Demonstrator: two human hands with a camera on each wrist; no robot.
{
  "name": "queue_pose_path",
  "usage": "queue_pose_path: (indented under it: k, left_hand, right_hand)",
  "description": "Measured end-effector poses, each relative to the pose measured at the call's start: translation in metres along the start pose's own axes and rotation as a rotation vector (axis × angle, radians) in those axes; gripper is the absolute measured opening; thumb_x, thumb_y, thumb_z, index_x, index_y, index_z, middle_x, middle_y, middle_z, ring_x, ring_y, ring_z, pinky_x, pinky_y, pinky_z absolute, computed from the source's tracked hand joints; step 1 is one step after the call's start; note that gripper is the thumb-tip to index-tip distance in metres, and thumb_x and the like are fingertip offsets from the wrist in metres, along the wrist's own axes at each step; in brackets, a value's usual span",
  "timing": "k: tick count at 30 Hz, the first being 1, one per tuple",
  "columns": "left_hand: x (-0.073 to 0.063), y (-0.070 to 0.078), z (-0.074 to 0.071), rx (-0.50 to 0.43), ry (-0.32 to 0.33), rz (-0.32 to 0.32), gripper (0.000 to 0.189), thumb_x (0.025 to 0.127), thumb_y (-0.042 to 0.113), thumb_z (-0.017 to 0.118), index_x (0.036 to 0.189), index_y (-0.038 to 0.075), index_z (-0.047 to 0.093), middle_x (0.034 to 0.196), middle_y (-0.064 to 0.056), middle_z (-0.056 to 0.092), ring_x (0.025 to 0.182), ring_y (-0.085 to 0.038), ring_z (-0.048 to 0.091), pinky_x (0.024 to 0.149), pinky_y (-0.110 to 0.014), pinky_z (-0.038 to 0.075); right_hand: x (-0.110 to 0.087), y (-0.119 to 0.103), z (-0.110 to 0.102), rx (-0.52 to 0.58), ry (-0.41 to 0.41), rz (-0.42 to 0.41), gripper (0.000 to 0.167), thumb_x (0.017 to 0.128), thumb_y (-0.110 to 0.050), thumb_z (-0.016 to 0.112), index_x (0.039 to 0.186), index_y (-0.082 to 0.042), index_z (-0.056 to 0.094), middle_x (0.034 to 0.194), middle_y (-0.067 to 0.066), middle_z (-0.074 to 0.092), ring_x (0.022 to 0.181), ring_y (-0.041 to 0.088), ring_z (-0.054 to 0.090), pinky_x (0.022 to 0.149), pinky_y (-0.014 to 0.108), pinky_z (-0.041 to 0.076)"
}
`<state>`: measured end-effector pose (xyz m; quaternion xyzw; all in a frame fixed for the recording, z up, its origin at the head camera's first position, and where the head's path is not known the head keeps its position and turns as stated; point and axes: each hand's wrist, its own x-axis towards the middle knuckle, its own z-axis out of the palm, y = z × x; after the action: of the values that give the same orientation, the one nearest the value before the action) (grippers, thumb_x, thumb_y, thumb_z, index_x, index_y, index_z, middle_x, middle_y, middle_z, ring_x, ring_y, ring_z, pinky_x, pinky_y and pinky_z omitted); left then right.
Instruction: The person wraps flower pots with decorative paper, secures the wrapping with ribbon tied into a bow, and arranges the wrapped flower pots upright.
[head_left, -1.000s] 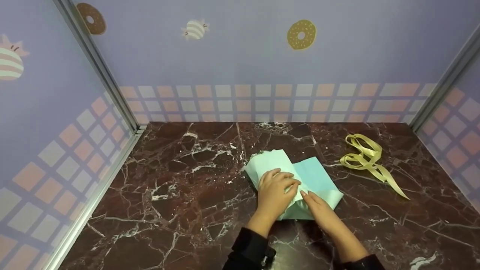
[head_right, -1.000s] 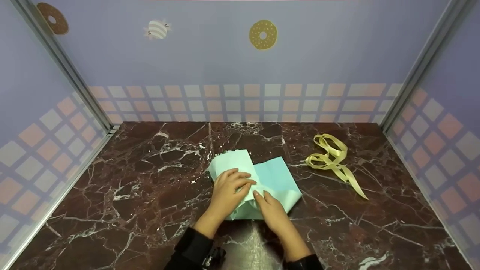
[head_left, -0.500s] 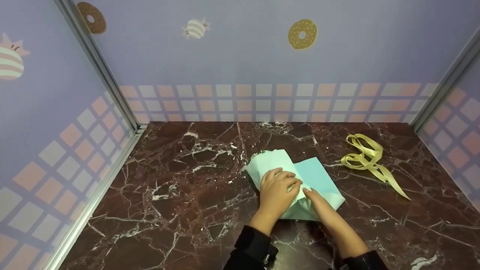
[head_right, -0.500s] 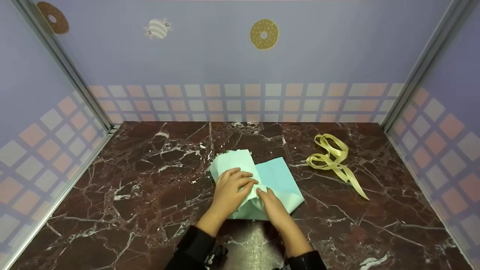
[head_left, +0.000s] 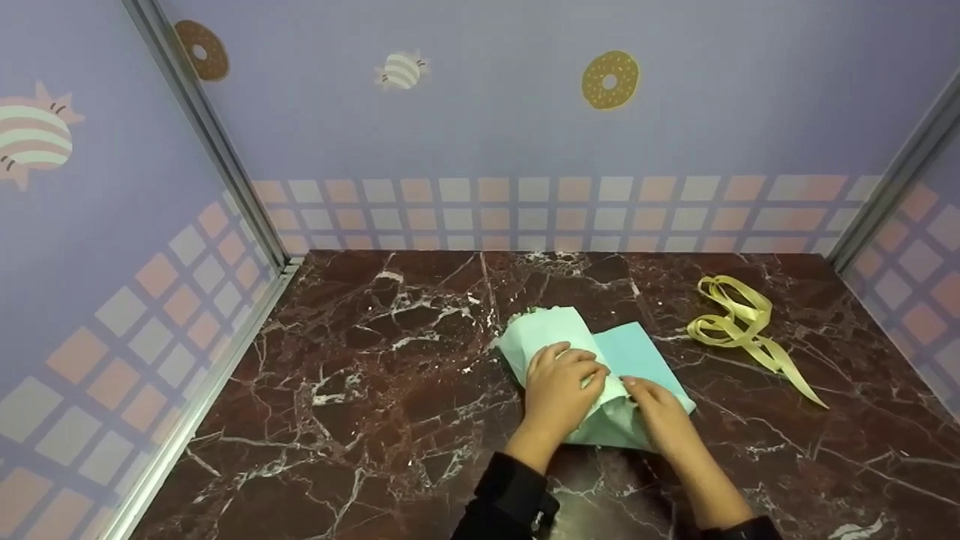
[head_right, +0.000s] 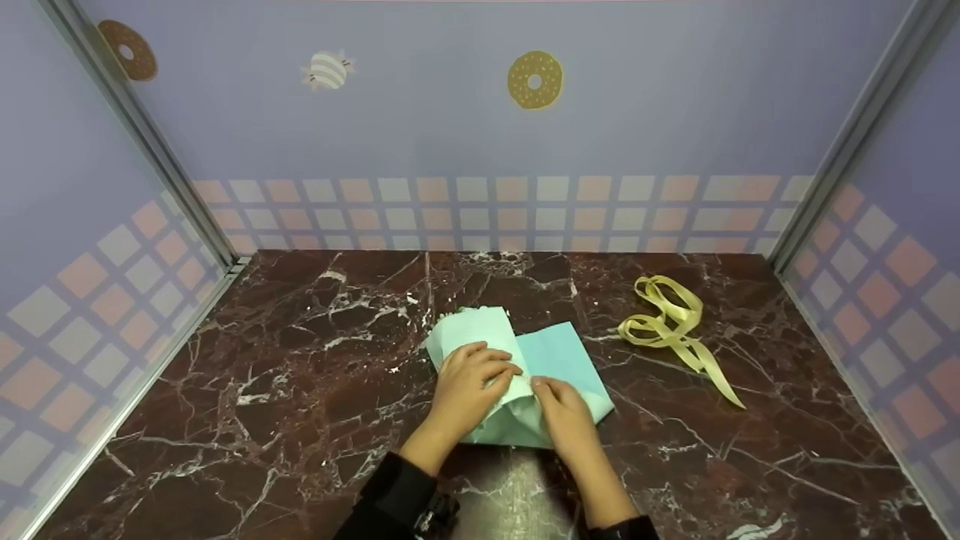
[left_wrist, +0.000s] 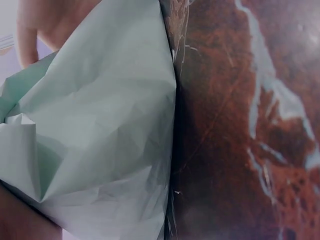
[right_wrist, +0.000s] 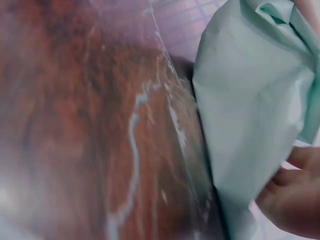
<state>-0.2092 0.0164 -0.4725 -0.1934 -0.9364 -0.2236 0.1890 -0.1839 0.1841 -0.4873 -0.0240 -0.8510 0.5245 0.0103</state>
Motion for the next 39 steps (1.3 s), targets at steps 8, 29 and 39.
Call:
queue_pose_path:
  k: [8, 29, 39]
  left_hand:
    - [0.001, 0.000, -0.001, -0.052, 0.010, -0.013, 0.027, 0.098, 0.038, 0.053, 0.096, 0.030, 0.079, 0.112, 0.015, 0.067, 0.123, -0.017, 0.050, 0.110, -0.038, 0.030]
    - [0.000, 0.000, 0.001, -0.051, 0.067, -0.004, 0.024, 0.095, 0.035, 0.057, 0.092, 0.029, 0.079, 0.108, 0.014, 0.069, 0.120, -0.018, 0.052, 0.108, -0.038, 0.033]
    - [0.000, 0.000, 0.001, -0.054, 0.064, -0.014, 0.025, 0.095, 0.036, 0.056, 0.092, 0.028, 0.079, 0.108, 0.015, 0.069, 0.120, -0.018, 0.052, 0.108, -0.038, 0.033]
  right_hand:
    - [-0.015, 0.013, -0.048, 0.149, 0.419, 0.120, 0.047, 0.103, -0.027, 0.045, 0.133, 0.008, 0.052, 0.137, 0.028, 0.044, 0.127, 0.039, 0.040, 0.108, 0.051, 0.029]
    - [0.020, 0.047, -0.062, -0.187, -0.104, 0.206, 0.052, 0.092, -0.047, 0.063, 0.105, 0.004, 0.057, 0.070, 0.005, 0.047, 0.053, 0.015, 0.038, 0.048, 0.030, 0.036]
    - [0.021, 0.044, -0.068, 0.031, -0.104, 0.207, 0.040, 0.088, -0.026, 0.073, 0.077, -0.004, 0.042, 0.084, 0.009, 0.044, 0.073, 0.018, 0.057, 0.067, 0.031, 0.055]
